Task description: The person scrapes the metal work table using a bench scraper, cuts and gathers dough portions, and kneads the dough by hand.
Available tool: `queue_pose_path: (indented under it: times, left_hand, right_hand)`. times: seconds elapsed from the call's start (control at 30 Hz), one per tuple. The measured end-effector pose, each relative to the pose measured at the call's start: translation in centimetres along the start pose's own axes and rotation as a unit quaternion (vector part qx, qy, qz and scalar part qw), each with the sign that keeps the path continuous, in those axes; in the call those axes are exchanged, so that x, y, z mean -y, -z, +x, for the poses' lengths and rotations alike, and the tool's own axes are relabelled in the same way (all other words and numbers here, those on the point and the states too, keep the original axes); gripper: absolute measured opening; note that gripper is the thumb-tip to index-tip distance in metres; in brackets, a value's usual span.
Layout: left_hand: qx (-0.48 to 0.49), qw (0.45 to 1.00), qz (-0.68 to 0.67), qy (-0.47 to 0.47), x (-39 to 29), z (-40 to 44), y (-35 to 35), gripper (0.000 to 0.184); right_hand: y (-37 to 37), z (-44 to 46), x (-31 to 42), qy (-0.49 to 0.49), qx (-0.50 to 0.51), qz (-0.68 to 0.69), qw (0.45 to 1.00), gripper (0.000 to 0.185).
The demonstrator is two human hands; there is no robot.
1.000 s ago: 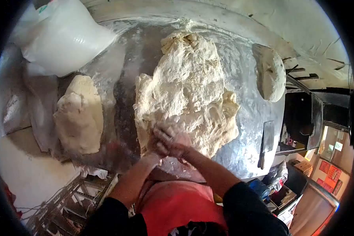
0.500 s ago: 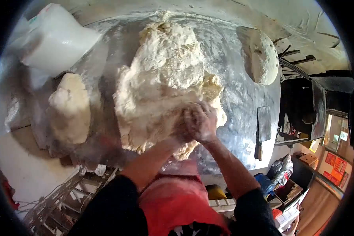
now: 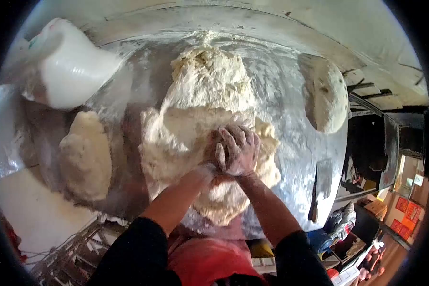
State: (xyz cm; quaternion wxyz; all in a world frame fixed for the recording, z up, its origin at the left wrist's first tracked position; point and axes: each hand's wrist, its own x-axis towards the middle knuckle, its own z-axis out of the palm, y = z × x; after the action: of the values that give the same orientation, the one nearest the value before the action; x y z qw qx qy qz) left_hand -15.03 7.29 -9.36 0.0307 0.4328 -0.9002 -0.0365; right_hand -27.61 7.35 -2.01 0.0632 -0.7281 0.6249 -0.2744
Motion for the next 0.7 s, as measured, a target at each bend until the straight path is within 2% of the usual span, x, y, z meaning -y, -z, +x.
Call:
queue_pose_path:
  times: [0.07, 0.1, 0.13, 0.17, 0.2, 0.23, 0.27, 0.3, 0.33, 0.37, 0.43, 0.47, 0.53, 0.57, 0.63, 0.67, 0.7]
  left_hand:
    - [0.102, 0.983, -0.138, 0.061, 0.8, 1.1, 2.4, 0.067]
    - [0.194, 0.929, -0.291, 0.124, 2.0, 3.1, 7.0, 0.069]
    - [0.196, 0.938, -0.253, 0.132, 1.6, 2.9, 6.1, 0.069]
    - [0.198, 0.946, -0.215, 0.140, 1.3, 2.8, 5.4, 0.069]
    - [0.149, 0.965, -0.196, 0.092, 1.4, 3.3, 5.0, 0.069]
    - [0.171, 0.972, -0.156, 0.048, 1.8, 4.9, 5.7, 0.072]
    - [0.188, 0.975, -0.117, 0.001, 2.2, 6.4, 6.4, 0.075]
    - [0.072, 0.987, -0.139, 0.018, 4.3, 7.0, 8.3, 0.080]
    - [-0.044, 0.986, -0.158, 0.028, 6.3, 7.6, 10.4, 0.085]
    - [-0.060, 0.981, -0.161, 0.086, 9.0, 9.3, 12.0, 0.090]
    - [-0.068, 0.925, -0.326, 0.182, 15.0, 12.4, 11.6, 0.101]
    - [-0.067, 0.925, -0.326, 0.185, 17.5, 13.2, 11.2, 0.101]
    - [-0.102, 0.974, -0.171, 0.110, 21.6, 14.8, 10.1, 0.100]
    - [-0.093, 0.973, -0.178, 0.114, 23.0, 15.7, 8.9, 0.100]
    - [-0.006, 0.952, -0.302, 0.046, 25.1, 17.5, 5.3, 0.103]
    - [-0.032, 0.936, -0.351, -0.021, 26.1, 19.3, 2.7, 0.096]
    - [-0.024, 0.933, -0.359, -0.015, 26.1, 20.1, 1.3, 0.096]
  right_hand:
    - [-0.7, 0.4, -0.5, -0.003, 0.017, 0.048, 0.999, 0.046]
    - [-1.1, 1.4, -1.0, 0.000, 0.006, 0.057, 0.998, 0.046]
    - [-0.7, 1.7, -0.7, -0.007, 0.036, 0.016, 0.999, 0.045]
    - [-0.1, 1.4, -0.4, -0.001, 0.025, 0.011, 1.000, 0.045]
    - [-0.2, 2.0, -0.6, -0.029, 0.042, 0.013, 0.999, 0.046]
    - [-0.6, 2.7, -1.1, -0.057, 0.064, 0.019, 0.996, 0.046]
    - [-1.5, 4.4, -2.8, -0.083, 0.118, 0.088, 0.986, 0.051]
    - [-0.6, 6.6, -2.7, -0.190, 0.120, 0.151, 0.963, 0.061]
    - [0.3, 9.8, -3.2, -0.193, 0.124, 0.160, 0.960, 0.067]
    - [1.1, 13.1, -3.9, -0.199, 0.126, 0.168, 0.957, 0.073]
    - [1.7, 18.0, -5.7, -0.137, 0.118, 0.103, 0.978, 0.088]
    - [1.0, 19.7, -7.0, -0.136, 0.148, 0.103, 0.974, 0.102]
    - [-1.0, 22.2, -8.4, -0.107, 0.212, 0.062, 0.969, 0.114]
    - [-2.2, 22.7, -9.4, -0.081, 0.245, 0.061, 0.964, 0.116]
    - [-4.0, 23.4, -9.1, -0.076, 0.292, 0.060, 0.952, 0.116]
    - [-4.9, 24.0, -9.0, -0.061, 0.322, 0.059, 0.943, 0.116]
    - [-5.8, 24.1, -9.2, -0.066, 0.334, 0.061, 0.938, 0.116]
